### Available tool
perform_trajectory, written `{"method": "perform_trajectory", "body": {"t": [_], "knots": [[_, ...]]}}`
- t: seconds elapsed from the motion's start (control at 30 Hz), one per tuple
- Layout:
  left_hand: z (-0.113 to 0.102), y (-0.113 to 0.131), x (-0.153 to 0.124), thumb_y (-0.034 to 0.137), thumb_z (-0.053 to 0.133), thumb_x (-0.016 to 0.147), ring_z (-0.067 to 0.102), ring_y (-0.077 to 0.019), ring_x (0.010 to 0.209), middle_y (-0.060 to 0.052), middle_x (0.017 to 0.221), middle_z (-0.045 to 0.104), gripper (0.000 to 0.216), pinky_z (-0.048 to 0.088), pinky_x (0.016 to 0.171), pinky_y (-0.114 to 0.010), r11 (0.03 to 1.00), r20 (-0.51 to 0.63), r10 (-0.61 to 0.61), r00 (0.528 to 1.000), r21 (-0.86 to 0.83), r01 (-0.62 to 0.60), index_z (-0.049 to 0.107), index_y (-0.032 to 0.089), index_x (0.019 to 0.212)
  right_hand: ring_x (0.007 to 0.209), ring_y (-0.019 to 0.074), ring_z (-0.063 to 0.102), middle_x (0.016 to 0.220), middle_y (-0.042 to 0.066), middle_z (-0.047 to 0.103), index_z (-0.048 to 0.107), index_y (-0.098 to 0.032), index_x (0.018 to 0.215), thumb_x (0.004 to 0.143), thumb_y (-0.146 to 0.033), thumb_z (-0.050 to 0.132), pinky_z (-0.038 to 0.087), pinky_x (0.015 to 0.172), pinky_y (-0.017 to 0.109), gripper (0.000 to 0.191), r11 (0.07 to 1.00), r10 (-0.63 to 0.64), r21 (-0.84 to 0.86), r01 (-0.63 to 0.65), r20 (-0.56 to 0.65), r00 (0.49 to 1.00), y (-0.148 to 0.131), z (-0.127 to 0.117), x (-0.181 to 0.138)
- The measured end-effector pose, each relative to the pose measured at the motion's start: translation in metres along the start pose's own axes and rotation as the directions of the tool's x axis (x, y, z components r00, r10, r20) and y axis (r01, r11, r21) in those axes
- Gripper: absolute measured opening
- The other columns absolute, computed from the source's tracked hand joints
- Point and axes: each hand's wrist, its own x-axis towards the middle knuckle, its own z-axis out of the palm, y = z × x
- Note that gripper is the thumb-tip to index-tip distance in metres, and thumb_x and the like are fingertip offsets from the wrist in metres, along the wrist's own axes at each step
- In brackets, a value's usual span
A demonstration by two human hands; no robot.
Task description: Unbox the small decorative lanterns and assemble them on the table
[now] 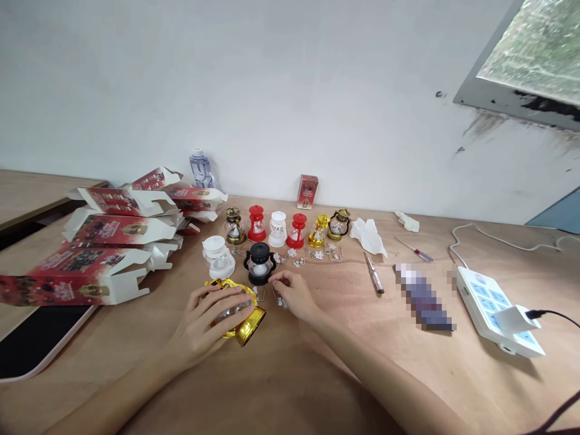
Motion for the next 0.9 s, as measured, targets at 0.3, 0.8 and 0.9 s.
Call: {"method": "perform_trajectory", "body": {"t": [0.3,0.8,0.9], "knots": [[-0.001,0.002,0.001,0.011,0.051,0.089,0.059,-0.0175,0.104,-0.003,0.101,0.072,0.022,0.036,0.091,-0.035,1.000,-0.006,0.000,1.000,0.007,0.000,0.063,0.020,0.105,0.087,0.0211,0.060,0.089,0.004,0.068,0.064,-0.019,0.086,0.078,-0.040,0.053,0.044,0.081,0.034,0.025,0.988,-0.156,-0.019,0.156,-0.212,0.965,0.008,-0.030,0.004],[-0.001,0.000,0.000,0.009,0.049,0.089,0.059,-0.0172,0.104,-0.003,0.102,0.072,0.024,0.035,0.091,-0.035,1.000,0.031,0.010,0.999,0.002,-0.010,0.063,0.020,0.105,0.090,0.0210,0.063,0.092,0.007,0.072,0.071,-0.021,0.090,0.092,-0.037,0.040,0.048,0.083,0.036,0.035,0.931,-0.299,-0.236,0.278,-0.060,0.952,0.020,-0.014,-0.017],[-0.003,0.001,0.001,0.009,0.048,0.089,0.059,-0.0174,0.104,-0.003,0.102,0.072,0.024,0.036,0.091,-0.035,1.000,0.030,0.017,0.999,0.005,-0.017,0.063,0.019,0.105,0.090,0.0210,0.062,0.092,0.007,0.072,0.070,-0.020,0.087,0.092,-0.033,0.041,0.048,0.082,0.036,0.032,0.925,-0.306,-0.263,0.273,-0.092,0.947,0.019,-0.008,-0.025]]}}
